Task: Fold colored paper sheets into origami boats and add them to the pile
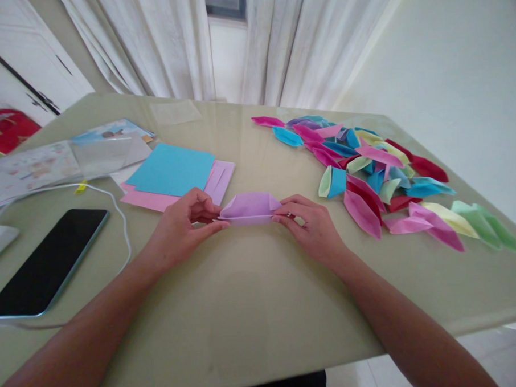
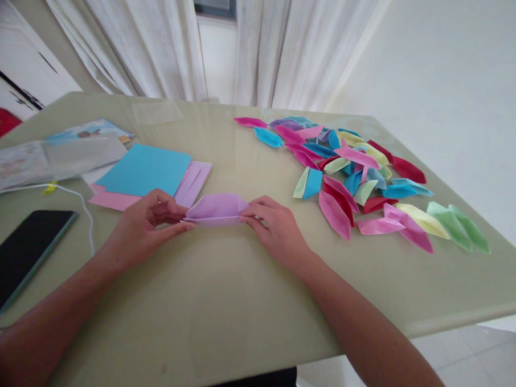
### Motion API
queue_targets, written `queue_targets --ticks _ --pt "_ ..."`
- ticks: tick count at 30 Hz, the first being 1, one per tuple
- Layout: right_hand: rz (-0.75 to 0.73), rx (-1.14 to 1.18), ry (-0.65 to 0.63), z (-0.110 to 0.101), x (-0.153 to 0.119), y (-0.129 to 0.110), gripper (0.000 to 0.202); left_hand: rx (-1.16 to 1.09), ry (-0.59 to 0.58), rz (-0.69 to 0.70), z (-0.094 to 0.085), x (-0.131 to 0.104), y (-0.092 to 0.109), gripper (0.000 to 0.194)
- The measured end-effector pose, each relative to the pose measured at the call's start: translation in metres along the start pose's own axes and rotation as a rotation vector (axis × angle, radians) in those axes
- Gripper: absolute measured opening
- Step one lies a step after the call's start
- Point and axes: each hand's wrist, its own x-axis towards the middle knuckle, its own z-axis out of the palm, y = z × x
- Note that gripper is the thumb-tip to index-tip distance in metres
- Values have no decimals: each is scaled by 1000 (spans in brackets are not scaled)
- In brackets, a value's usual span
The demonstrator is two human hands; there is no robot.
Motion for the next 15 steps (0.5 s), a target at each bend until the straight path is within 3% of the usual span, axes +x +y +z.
queue_targets --ticks 2,6,12,15 --pt "3 5 -5 0 0 0 8 1 6 40 3 0 -1 35" --pt "5 34 -46 1 0 0 7 184 -49 100 7 1 0 15" --pt "15 62 -78 2 -1 0 9 245 -151 169 3 2 -4 23" --pt "31 46 -54 3 -1 -1 10 274 -147 111 0 2 -4 21"
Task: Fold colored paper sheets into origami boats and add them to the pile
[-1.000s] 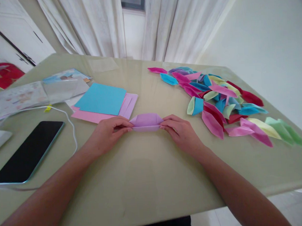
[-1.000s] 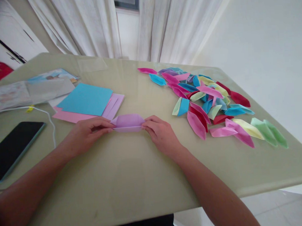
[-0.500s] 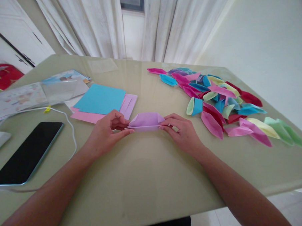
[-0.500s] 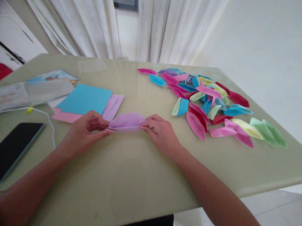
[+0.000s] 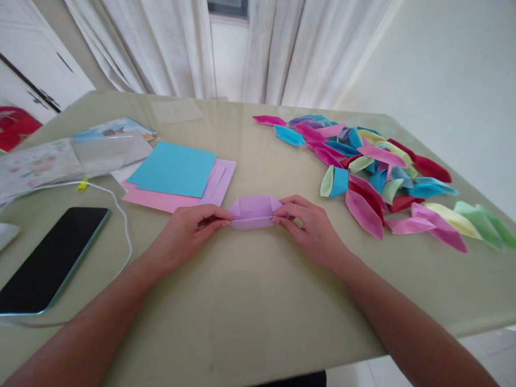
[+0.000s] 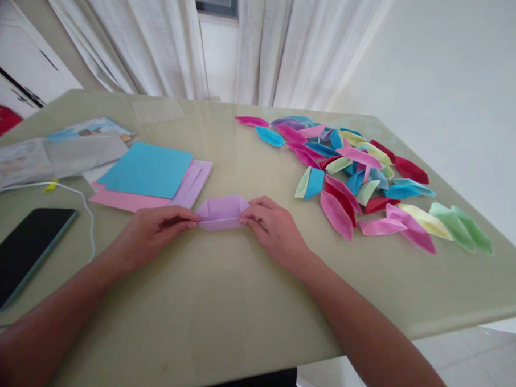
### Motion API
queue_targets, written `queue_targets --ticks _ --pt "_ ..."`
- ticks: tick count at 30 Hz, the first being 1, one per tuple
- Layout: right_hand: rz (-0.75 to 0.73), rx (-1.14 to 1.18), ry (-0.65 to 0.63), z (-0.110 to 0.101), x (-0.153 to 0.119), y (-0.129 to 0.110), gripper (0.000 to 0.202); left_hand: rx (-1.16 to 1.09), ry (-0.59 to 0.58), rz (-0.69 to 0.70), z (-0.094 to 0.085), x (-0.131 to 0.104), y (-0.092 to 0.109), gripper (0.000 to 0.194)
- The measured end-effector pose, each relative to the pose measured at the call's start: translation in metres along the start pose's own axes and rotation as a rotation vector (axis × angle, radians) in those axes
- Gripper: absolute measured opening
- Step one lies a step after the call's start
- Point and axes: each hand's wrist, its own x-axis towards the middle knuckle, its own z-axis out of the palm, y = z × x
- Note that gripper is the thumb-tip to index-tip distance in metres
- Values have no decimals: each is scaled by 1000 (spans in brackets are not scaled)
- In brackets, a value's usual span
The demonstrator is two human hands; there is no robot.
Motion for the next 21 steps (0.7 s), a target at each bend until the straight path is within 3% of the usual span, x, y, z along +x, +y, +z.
queue_targets --ticks 3,13,21 --pt "19 -1 -8 0 0 -1 12 16 14 -40 -2 0 2 20" --pt "14 -39 -45 0 0 -4 11 62 74 119 -1 1 5 19" --pt "51 -40 -25 1 -2 -4 13 31 109 54 1 2 8 18"
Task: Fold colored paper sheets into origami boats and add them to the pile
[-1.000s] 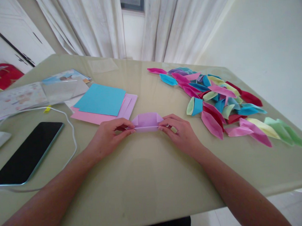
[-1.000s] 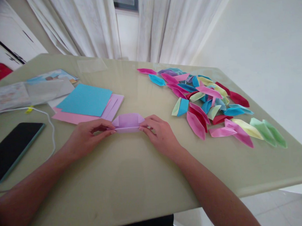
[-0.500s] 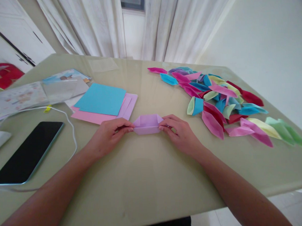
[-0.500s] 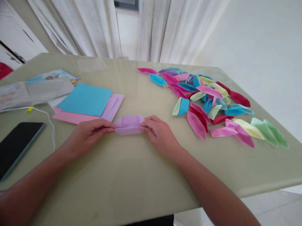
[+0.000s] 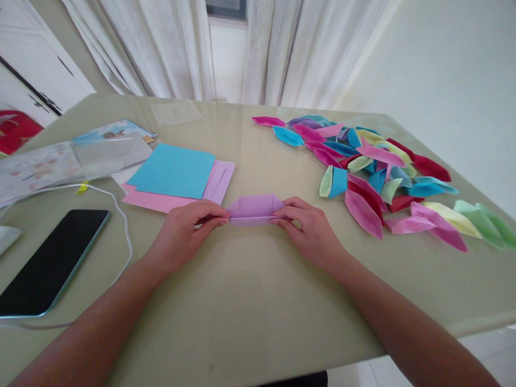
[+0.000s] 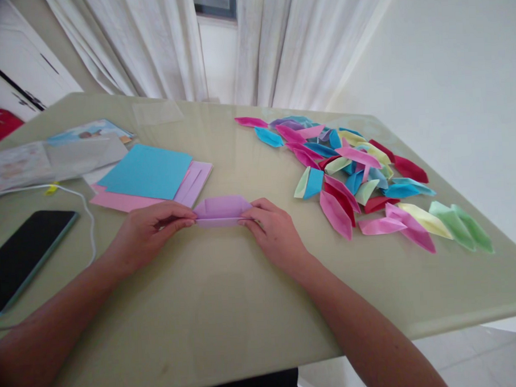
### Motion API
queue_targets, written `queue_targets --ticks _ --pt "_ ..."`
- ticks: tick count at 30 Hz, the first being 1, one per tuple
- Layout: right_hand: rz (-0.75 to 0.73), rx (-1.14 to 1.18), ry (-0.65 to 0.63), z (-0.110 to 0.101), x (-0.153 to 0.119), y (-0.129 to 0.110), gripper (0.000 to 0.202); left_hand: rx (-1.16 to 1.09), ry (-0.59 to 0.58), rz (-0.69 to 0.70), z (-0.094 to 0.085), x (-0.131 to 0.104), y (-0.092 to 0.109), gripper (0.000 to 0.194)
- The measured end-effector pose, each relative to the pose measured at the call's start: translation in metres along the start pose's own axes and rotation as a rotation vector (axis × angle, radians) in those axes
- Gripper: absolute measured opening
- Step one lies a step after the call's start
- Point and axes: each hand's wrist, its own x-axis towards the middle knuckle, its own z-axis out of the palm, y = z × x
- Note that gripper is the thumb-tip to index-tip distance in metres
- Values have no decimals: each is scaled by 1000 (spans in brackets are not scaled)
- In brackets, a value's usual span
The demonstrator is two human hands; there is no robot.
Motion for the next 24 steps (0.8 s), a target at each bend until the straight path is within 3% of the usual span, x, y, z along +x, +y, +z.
queue_targets --ticks 6,12,17,24 --pt "25 24 -25 -1 2 0 15 -16 -71 -7 -1 0 -5 18" --pt "-5 118 -69 2 2 -4 11 37 -180 103 8 -7 1 20" --pt "-48 61 -146 8 -1 -6 5 120 -186 175 19 -14 5 20" --pt "-50 4 -160 7 -1 -1 4 186 -183 177 15 -13 -3 21"
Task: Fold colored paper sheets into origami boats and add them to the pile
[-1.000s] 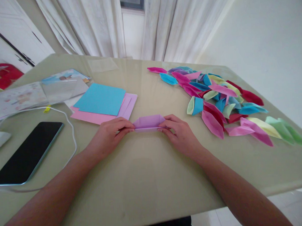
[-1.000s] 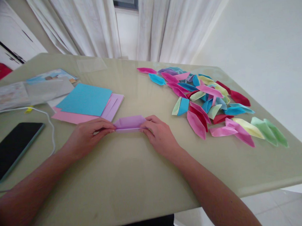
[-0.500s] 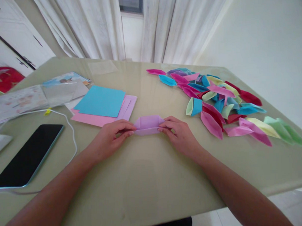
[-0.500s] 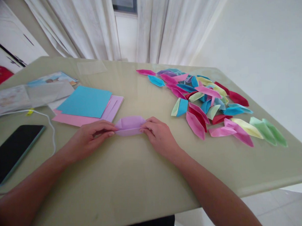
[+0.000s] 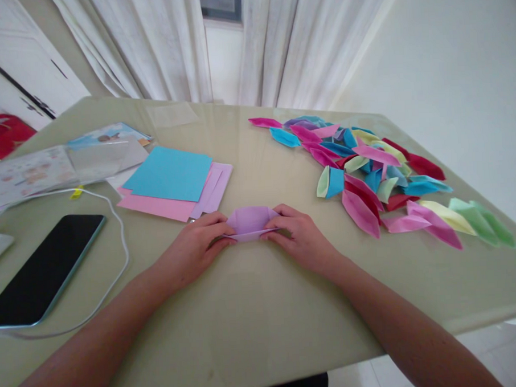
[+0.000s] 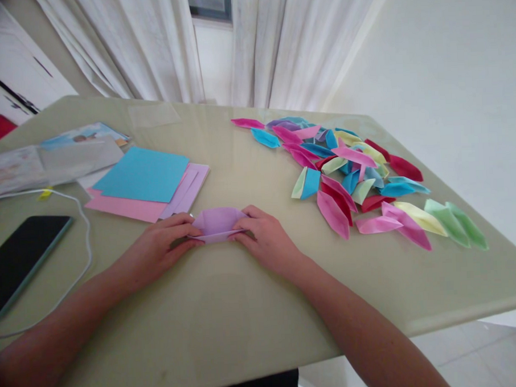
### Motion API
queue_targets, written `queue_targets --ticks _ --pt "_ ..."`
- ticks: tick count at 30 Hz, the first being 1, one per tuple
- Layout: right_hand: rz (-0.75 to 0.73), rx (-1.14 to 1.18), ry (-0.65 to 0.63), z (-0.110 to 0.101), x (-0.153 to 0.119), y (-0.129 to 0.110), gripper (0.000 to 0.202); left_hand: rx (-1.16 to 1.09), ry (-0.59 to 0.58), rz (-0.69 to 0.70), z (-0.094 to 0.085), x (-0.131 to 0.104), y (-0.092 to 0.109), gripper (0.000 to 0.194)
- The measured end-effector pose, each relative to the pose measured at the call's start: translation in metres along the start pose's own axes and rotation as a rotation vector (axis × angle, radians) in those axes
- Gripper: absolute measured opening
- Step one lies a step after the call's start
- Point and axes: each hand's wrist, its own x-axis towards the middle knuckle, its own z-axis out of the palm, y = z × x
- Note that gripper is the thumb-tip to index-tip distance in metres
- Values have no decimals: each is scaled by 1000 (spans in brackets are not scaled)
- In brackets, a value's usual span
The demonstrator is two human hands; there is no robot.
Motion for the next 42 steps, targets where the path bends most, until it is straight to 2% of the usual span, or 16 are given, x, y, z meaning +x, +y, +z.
queue_targets --ticks 6,10,13,15,22,27,39,42 --pt "-4 -109 -18 -1 -1 -1 6 -17 -16 -19 -1 0 0 18" --pt "-29 -88 -47 -1 -1 -2 5 -5 -27 -10 -1 0 2 17" --pt "-40 -77 -27 -2 -2 -2 13 1 21 5 -4 0 2 20" --pt "-47 -80 3 -3 -2 -2 8 38 58 35 -5 0 3 21" --pt "-92 -91 68 -3 -4 -5 14 281 166 197 -3 -5 8 24" --pt "-107 -165 116 -3 -6 -7 12 328 263 270 -2 -6 11 21" --pt "-97 -190 82 -1 -6 -6 8 45 177 -1 -2 -2 11 17" --pt "-121 -92 89 -2 -5 -8 8 -44 199 -59 -3 2 11 15"
